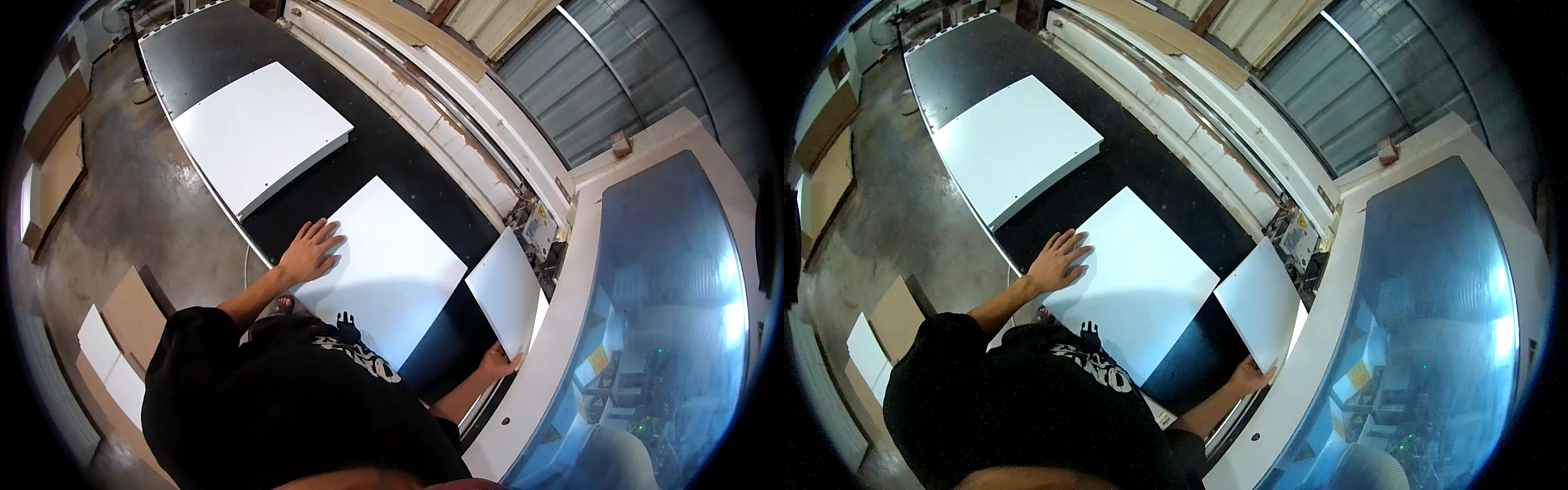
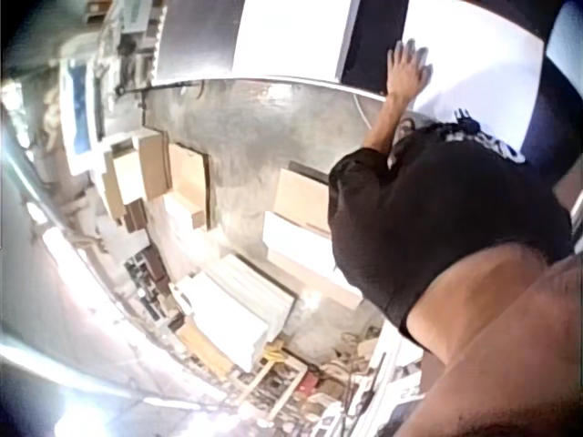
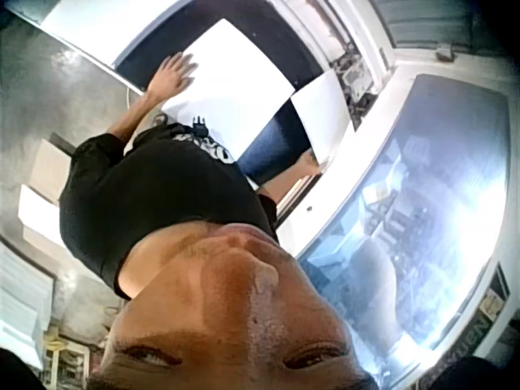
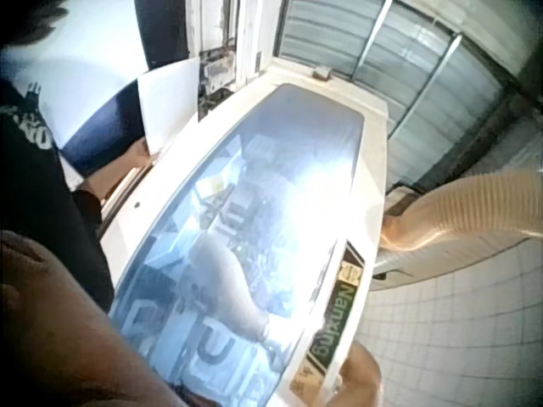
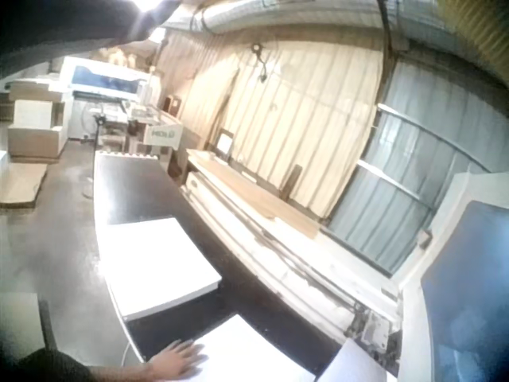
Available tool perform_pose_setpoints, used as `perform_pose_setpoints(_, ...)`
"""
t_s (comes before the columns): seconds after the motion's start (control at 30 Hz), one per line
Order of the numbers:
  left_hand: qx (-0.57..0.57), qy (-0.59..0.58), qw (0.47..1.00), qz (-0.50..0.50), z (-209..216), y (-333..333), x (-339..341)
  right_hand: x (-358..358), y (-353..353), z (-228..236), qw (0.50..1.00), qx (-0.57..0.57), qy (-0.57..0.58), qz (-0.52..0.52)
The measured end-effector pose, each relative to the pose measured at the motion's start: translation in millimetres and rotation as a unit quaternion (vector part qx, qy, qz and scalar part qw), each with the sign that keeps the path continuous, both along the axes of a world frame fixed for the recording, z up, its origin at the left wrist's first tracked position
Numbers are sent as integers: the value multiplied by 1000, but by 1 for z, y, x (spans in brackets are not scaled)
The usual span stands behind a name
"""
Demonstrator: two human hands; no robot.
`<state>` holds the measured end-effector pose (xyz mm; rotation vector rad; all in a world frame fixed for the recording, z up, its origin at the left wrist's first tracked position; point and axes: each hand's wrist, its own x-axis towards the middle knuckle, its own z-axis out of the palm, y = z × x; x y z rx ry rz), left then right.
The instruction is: The person picks up white rectangular panels from a stack and places them onto a machine table. They use a handheld tool to mark or punch holes into the panels while they are positioned on the machine. The person then removes the processed panels and stacks them on a separate pile. The process is repeated for multiple panels.
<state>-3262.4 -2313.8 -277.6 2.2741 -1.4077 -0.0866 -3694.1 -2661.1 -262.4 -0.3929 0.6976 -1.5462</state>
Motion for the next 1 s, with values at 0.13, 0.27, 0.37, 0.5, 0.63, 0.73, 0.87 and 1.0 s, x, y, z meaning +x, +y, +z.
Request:
perform_pose_setpoints(0.13,-15,7,1000,-10,-3,-4,1,14,2,-3,1000,3,7,4)
perform_pose_setpoints(0.27,-75,57,996,-4,-7,-1,5,19,-4,-28,999,12,-5,43)
perform_pose_setpoints(0.37,-141,120,982,32,15,6,5,32,18,-38,994,2,-30,104)
perform_pose_setpoints(0.5,-196,58,975,87,77,27,10,49,66,-30,974,1,-82,209)
perform_pose_setpoints(0.63,-252,18,960,121,132,40,14,97,105,-16,942,22,-84,325)
perform_pose_setpoints(0.73,-252,-12,962,102,159,38,12,147,127,-17,922,23,-34,385)
perform_pose_setpoints(0.87,-177,52,981,60,159,32,1,228,153,-7,835,64,-8,546)
perform_pose_setpoints(1.0,-99,80,991,45,123,23,2,329,199,-36,787,81,-34,610)
